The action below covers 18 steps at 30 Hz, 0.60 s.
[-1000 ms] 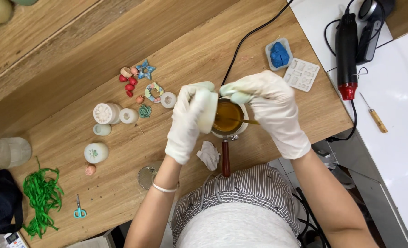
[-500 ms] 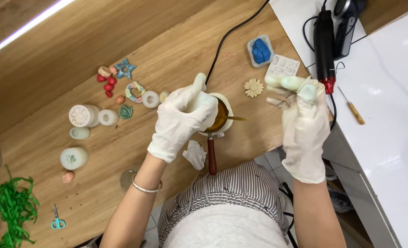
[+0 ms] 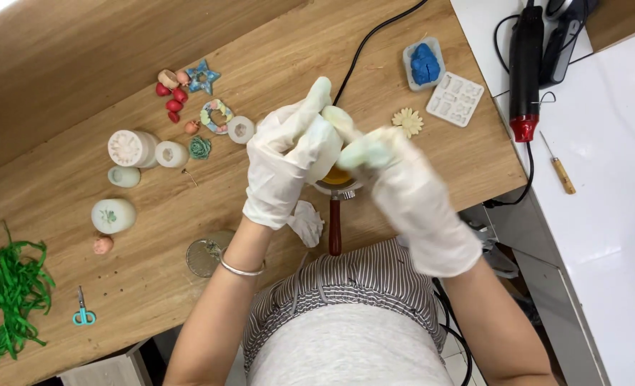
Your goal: The person, wearing gloves, trims the wick of a molded candle and peels a yellow bear-shaped candle out of a silicone mold, then places it on a wooden shelf with other finished candles. They then demold a second white candle and handle the wax melting pot on the workbench.
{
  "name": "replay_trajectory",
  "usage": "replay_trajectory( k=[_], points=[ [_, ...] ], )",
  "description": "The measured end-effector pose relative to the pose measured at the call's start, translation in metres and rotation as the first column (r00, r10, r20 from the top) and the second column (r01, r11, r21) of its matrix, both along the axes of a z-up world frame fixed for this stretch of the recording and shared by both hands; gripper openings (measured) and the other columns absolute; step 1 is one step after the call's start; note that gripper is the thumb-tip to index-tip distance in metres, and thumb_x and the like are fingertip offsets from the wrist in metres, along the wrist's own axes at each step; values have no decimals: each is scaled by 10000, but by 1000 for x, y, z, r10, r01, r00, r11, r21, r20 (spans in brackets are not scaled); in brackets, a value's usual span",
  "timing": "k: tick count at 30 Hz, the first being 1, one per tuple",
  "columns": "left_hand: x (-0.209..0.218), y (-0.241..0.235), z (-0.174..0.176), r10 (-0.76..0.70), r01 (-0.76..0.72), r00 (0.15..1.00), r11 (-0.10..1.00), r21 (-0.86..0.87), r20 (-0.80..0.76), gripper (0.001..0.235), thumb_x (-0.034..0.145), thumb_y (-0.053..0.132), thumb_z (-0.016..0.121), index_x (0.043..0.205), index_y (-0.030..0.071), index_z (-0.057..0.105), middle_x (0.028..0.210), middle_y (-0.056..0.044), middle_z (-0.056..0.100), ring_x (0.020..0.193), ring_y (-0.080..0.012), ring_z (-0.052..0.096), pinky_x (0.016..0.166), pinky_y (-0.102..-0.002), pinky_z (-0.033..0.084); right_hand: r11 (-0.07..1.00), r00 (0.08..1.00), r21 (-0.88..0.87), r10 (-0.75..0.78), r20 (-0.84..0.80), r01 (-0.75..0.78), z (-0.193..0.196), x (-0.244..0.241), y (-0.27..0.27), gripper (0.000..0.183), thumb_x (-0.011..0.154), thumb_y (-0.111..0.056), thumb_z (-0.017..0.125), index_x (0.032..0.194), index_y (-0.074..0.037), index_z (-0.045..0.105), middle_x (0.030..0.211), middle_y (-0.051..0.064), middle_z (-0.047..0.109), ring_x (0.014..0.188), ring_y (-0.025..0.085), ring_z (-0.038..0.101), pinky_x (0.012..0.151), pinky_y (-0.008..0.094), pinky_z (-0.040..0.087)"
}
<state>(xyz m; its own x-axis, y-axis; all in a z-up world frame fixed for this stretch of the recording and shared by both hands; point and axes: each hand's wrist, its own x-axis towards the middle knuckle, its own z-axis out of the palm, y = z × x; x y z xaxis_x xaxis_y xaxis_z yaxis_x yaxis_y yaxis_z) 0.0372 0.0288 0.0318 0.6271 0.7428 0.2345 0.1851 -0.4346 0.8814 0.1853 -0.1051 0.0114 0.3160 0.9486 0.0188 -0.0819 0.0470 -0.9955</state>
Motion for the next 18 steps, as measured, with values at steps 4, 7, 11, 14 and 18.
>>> replay_trajectory(
  k=[4,7,11,14,18],
  points=[
    [8,-9,-10,2,-2,1000,1000,-26,31,440,978,182,724,1401,78,658,1327,-136,719,1207,-227,683,1068,-320,540,971,950,187,-193,247,149,11,20,6,231,1122,-194,434,1167,-59,616,1057,83,663,887,166,579,829,296,514],
    [9,-9,-7,17,27,989,957,-290,146,448,980,237,707,1367,16,667,1324,-158,716,1220,-253,679,1064,-333,542,970,975,242,-73,212,20,27,11,3,176,1120,-186,485,1158,-57,597,1096,109,669,1076,220,628,964,338,537],
    [5,-14,5,228,238,895,483,-843,383,592,989,399,643,1350,-71,623,1303,-215,699,1226,-295,674,1045,-386,541,810,812,57,-584,-15,583,-4,54,-19,110,1172,-170,564,1123,-71,571,1098,96,759,987,146,714,913,263,585],
    [4,-17,6,415,504,750,146,-851,515,748,975,533,601,1336,-120,563,1276,-261,673,1204,-337,668,1018,-456,553,607,625,-152,-746,228,780,-64,84,-36,196,1069,-158,767,964,-50,642,851,-27,571,722,44,442,637,234,387],
    [2,-21,7,444,626,675,78,-776,589,813,979,568,594,1374,-136,496,1307,-272,658,1193,-349,652,1006,-508,554,662,649,-235,-490,583,711,-155,88,-43,290,964,-180,822,830,-4,635,734,23,527,625,92,402,541,283,351]
  ],
)
